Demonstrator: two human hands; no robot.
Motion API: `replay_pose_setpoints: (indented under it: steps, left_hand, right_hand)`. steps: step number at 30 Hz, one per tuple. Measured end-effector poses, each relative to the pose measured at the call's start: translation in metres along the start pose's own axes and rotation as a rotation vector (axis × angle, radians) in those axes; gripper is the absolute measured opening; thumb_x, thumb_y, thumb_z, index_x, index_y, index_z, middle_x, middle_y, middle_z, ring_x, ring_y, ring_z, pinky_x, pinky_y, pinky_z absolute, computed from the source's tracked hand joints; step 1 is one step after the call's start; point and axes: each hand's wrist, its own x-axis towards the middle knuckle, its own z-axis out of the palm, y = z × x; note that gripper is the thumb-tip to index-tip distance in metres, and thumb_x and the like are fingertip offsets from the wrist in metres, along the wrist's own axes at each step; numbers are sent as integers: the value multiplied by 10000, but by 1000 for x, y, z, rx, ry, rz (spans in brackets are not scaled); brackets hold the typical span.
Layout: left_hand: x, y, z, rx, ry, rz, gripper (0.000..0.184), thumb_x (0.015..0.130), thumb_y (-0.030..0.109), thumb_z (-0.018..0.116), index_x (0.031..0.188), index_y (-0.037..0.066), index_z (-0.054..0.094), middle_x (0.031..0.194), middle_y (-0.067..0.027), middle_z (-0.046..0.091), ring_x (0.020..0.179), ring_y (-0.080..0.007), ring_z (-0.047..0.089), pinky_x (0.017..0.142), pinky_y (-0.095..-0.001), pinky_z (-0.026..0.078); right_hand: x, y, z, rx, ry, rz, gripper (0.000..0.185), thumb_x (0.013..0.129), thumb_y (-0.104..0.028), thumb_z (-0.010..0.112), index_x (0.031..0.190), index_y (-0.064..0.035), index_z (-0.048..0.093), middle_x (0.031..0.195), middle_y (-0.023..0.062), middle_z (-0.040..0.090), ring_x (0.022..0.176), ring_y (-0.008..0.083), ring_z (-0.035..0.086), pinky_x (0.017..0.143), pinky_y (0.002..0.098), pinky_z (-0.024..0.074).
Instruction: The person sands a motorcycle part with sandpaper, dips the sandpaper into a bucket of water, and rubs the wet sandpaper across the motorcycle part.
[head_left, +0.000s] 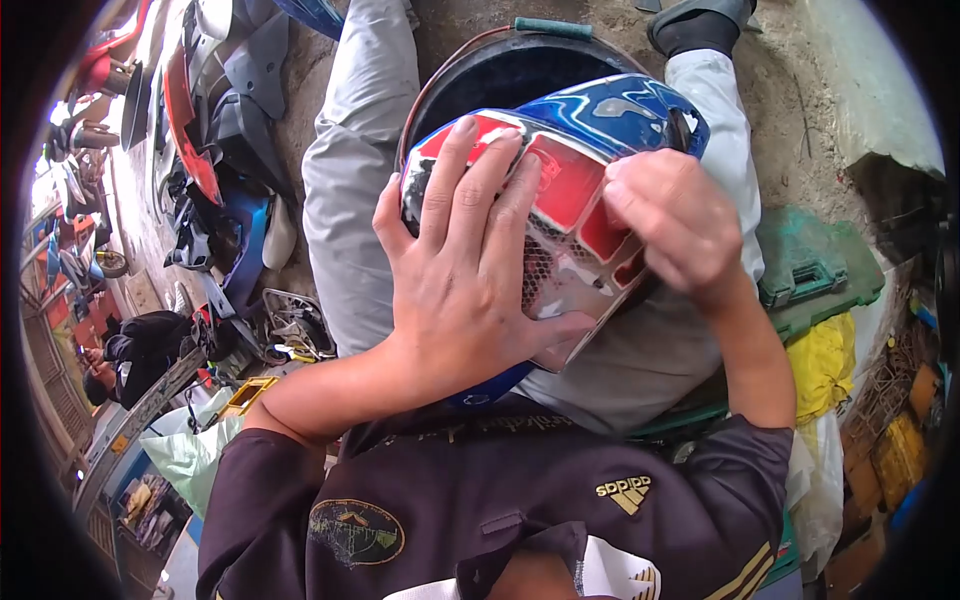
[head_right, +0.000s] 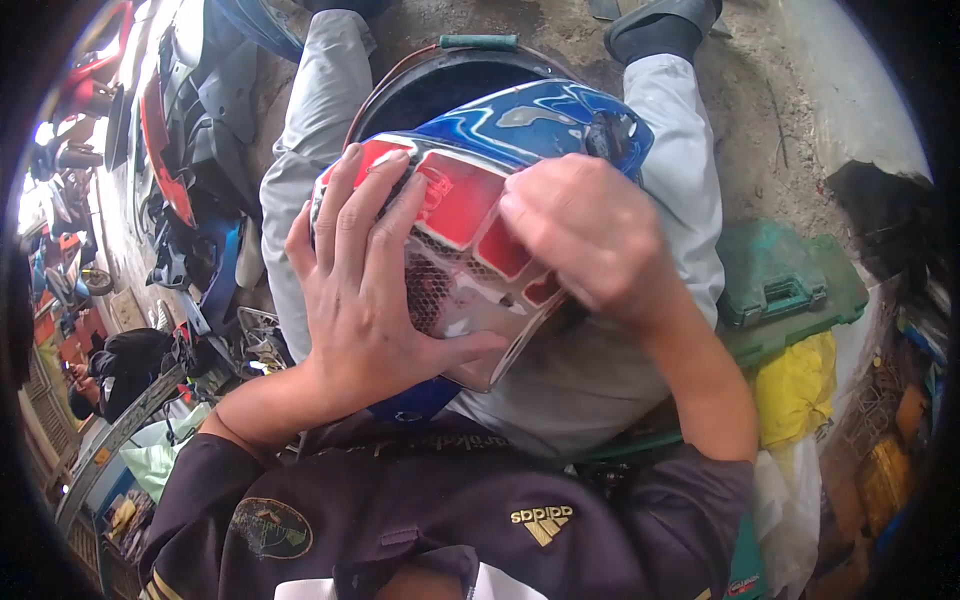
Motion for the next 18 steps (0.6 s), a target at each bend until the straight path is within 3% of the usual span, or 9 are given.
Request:
replay_pose_setpoints:
  steps: [4,6,7,8,10,11,13,16,18]
  left_hand:
    - [-1,-7,10,29,59,23,1178,568,612,929,1530,31,576,1624,-142,524,1612,-377,390,1237,-626,161]
    - [2,-2,3,-35,20,-11,1106,611,560,913,1523,28,584,1617,-140,533,1607,-375,402,1241,-620,156]
    - [3,-2,2,0,19,7,1106,622,523,934,1536,24,562,1626,-159,524,1602,-410,400,1247,-600,188]
    - [3,-2,2,36,19,25,1109,633,486,954,1550,20,540,1635,-178,516,1596,-446,399,1254,-580,219]
    - [-2,-8,10,107,60,53,1160,628,554,963,1562,23,526,1629,-180,519,1595,-448,396,1250,-588,219]
    - [-1,-6,8,97,43,45,1188,610,567,967,1565,19,521,1628,-184,518,1592,-448,400,1243,-590,227]
    - [3,-4,0,37,12,29,1114,637,481,953,1557,17,531,1624,-188,527,1588,-445,409,1244,-589,226]
    - [3,-6,3,36,24,39,1184,592,526,968,1568,26,522,1634,-187,514,1592,-449,398,1245,-595,219]
    - [-2,-9,9,109,37,52,1295,531,627,983,1580,33,509,1640,-185,504,1596,-455,387,1244,-605,214]
  right_hand:
    - [-5,-36,10,158,-81,-216,339,764,-153,794,1068,-7,764,1075,146,768,1015,333,773,919,456,638]
    - [5,-3,-1,14,-18,-34,366,759,-157,800,1088,-3,753,1083,145,767,1012,336,774,917,462,641]
    - [5,5,-1,5,-28,-53,410,750,-155,809,1120,8,743,1092,140,764,1018,338,772,917,470,642]
    - [2,-15,5,15,9,-78,362,743,-147,809,1070,-4,747,1081,125,767,1018,312,773,921,468,642]
    - [3,-52,8,221,-76,-195,280,753,-130,797,1010,-30,750,1064,118,768,1011,291,774,925,456,643]
    - [-3,-41,13,180,-45,-225,211,773,-121,790,964,-46,747,1049,118,767,1001,274,774,919,444,645]
    - [3,-18,6,60,-4,-133,231,814,-153,792,999,-23,741,1049,127,766,997,299,771,911,440,644]
    - [0,-24,5,-21,-36,-175,269,840,-209,806,1014,-16,737,1061,136,768,993,307,770,907,445,639]
    - [-5,-42,14,146,-62,-233,275,819,-203,805,1015,-24,735,1060,138,765,987,309,768,893,450,637]
